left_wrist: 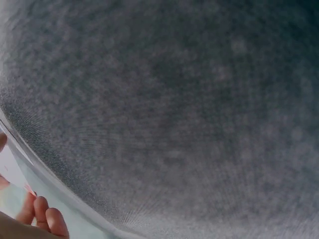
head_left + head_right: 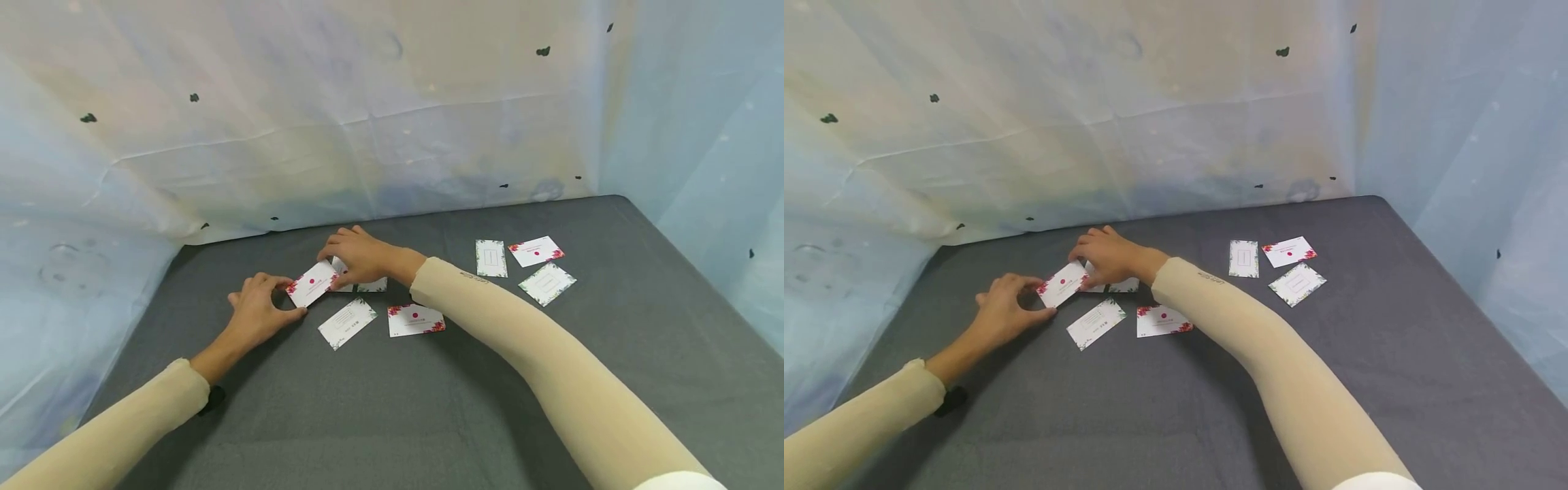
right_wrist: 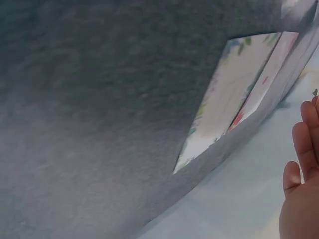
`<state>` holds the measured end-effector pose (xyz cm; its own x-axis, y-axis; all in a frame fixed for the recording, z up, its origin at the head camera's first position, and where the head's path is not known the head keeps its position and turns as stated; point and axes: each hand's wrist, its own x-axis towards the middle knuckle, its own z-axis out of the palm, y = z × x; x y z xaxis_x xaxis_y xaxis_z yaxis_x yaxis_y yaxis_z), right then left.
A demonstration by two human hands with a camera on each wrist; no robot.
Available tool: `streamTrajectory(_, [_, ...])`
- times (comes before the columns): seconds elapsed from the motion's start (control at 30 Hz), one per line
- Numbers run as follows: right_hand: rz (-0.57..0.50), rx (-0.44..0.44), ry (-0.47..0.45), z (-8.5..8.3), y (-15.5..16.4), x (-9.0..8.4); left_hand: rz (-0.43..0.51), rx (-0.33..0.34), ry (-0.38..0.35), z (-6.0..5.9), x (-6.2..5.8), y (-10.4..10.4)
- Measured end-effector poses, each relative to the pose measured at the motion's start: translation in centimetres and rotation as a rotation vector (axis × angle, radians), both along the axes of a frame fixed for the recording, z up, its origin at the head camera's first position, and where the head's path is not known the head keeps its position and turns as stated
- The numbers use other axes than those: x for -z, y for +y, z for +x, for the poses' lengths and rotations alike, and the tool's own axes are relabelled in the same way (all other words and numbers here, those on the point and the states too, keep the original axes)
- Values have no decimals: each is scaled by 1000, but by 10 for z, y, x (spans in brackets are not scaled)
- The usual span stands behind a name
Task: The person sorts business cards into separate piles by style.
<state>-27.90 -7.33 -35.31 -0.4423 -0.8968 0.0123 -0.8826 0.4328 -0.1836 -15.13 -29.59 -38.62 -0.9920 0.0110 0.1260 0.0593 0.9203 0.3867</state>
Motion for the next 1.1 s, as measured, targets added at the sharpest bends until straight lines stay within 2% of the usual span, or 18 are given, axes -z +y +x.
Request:
streamTrajectory(0.33, [-23,10,0,6,24,0,50,93,10,-3,-2,6])
streamTrajectory(0.6, [-40,27,30,14,53,2,81,140,-10,-7,-5,25])
streamTrajectory(0.83, [-58,82,12,19,80,11,102,206,-17,-13,-4,43])
streamTrajectory(1.1, [-84,102,1,26,107,20,150,265,-58,-17,-6,63])
